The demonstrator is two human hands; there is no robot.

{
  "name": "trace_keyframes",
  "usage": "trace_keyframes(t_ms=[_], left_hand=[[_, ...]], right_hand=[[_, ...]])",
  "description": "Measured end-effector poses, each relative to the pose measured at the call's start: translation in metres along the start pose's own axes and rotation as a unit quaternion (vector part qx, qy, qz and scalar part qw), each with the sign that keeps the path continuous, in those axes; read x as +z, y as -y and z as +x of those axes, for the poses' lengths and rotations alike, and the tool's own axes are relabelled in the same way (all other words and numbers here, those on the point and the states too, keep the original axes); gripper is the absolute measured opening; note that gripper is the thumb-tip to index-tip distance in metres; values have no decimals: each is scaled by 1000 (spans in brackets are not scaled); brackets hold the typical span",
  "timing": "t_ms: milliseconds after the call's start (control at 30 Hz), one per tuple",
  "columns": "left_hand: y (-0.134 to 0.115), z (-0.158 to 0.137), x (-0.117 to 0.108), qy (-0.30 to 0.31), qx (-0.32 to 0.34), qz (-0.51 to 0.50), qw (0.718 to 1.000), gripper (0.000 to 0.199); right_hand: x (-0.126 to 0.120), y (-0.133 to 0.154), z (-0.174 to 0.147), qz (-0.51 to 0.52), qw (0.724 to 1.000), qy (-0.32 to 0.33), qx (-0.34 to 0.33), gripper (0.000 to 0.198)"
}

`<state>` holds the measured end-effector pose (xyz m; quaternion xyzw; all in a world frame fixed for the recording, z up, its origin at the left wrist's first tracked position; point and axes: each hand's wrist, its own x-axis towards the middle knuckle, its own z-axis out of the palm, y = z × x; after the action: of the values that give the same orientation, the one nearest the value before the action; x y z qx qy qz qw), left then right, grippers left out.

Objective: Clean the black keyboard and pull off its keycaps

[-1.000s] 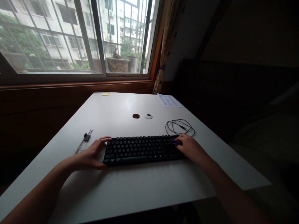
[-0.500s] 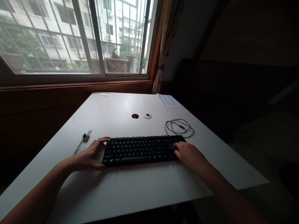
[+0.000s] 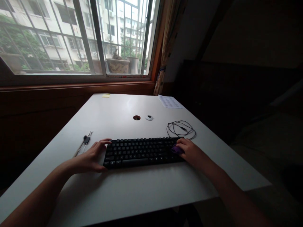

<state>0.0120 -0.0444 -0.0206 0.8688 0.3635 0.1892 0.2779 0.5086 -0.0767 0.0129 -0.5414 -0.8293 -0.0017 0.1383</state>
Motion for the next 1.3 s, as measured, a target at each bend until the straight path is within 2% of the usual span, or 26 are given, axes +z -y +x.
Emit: trace_keyframes(t_ms=[133,233,400,567,733,900,1033,1133,1300], left_hand=[[1,0,0,-2,3,-4,1000,94],[2,0,0,-5,13,-7,1000,96],[4,0,1,-4,10,-6,1000,97],[5,0,2,-8,15,-11,1000,96],[1,0,1,-7,8,-11,1000,97],[-1,1,1,-17,18,2,1000,100],[2,0,3,-16,20,16,1000,99],[1,0,3,-19,24,22,999,98],[-1,1,1,-14,19,15,1000,100]], right_hand=[[1,-8,-4,28,999,-17,-25,22],[4,-9,-11,67,996,-53,-10,21],[10,12,-10,145,985,-88,-5,20],[23,56,19,190,976,-84,-68,22],[47,113,63,211,959,-54,-181,25],[68,176,108,208,934,-42,-287,13],[79,216,129,200,909,-22,-366,14],[77,221,129,147,901,-6,-409,15],[60,189,106,81,909,-20,-408,19]])
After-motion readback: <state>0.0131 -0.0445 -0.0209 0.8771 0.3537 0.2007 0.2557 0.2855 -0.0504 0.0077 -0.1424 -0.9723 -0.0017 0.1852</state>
